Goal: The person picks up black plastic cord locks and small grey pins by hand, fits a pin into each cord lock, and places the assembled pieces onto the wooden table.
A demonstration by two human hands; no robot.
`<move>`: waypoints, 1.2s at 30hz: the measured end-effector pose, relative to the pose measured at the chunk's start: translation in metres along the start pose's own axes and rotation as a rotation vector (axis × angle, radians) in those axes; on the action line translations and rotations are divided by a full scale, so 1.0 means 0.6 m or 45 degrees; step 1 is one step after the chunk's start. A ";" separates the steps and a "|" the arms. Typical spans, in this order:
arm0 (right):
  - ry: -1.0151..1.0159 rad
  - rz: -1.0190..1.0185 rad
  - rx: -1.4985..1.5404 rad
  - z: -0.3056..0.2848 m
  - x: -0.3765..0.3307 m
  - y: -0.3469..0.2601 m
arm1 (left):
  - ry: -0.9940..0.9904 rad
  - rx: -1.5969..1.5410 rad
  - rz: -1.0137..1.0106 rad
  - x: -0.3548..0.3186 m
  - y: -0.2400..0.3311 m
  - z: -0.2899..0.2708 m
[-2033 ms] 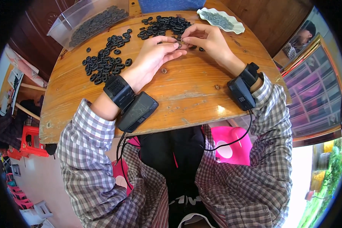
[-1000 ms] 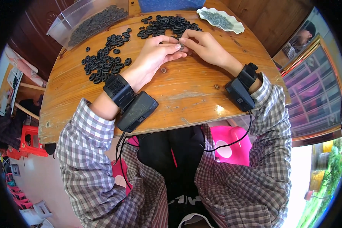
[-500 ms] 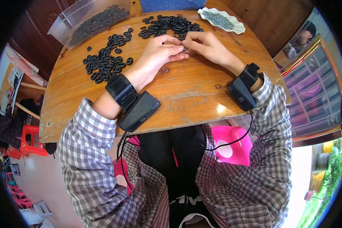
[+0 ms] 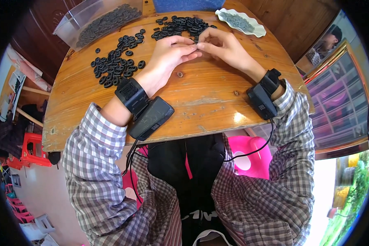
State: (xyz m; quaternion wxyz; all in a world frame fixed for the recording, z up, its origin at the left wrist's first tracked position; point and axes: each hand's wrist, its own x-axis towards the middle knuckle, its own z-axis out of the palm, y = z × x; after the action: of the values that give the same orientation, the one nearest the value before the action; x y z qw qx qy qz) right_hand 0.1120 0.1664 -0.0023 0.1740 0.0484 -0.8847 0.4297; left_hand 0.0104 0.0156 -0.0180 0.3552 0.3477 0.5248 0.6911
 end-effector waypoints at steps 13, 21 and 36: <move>0.249 -0.256 -0.296 -0.013 0.005 0.022 | 0.140 0.814 0.261 0.038 0.019 -0.073; 0.230 -0.225 -0.357 -0.017 0.007 0.031 | 0.024 1.243 0.226 0.054 0.004 -0.080; 0.264 -0.159 -0.078 -0.009 0.008 0.026 | -0.020 0.716 0.151 0.043 0.015 -0.059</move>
State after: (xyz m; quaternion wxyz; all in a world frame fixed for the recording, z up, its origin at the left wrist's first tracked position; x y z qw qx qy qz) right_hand 0.1056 0.1808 -0.0092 0.2923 0.0534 -0.8700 0.3935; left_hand -0.0338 0.0190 -0.0140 0.2080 0.4681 0.6717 0.5352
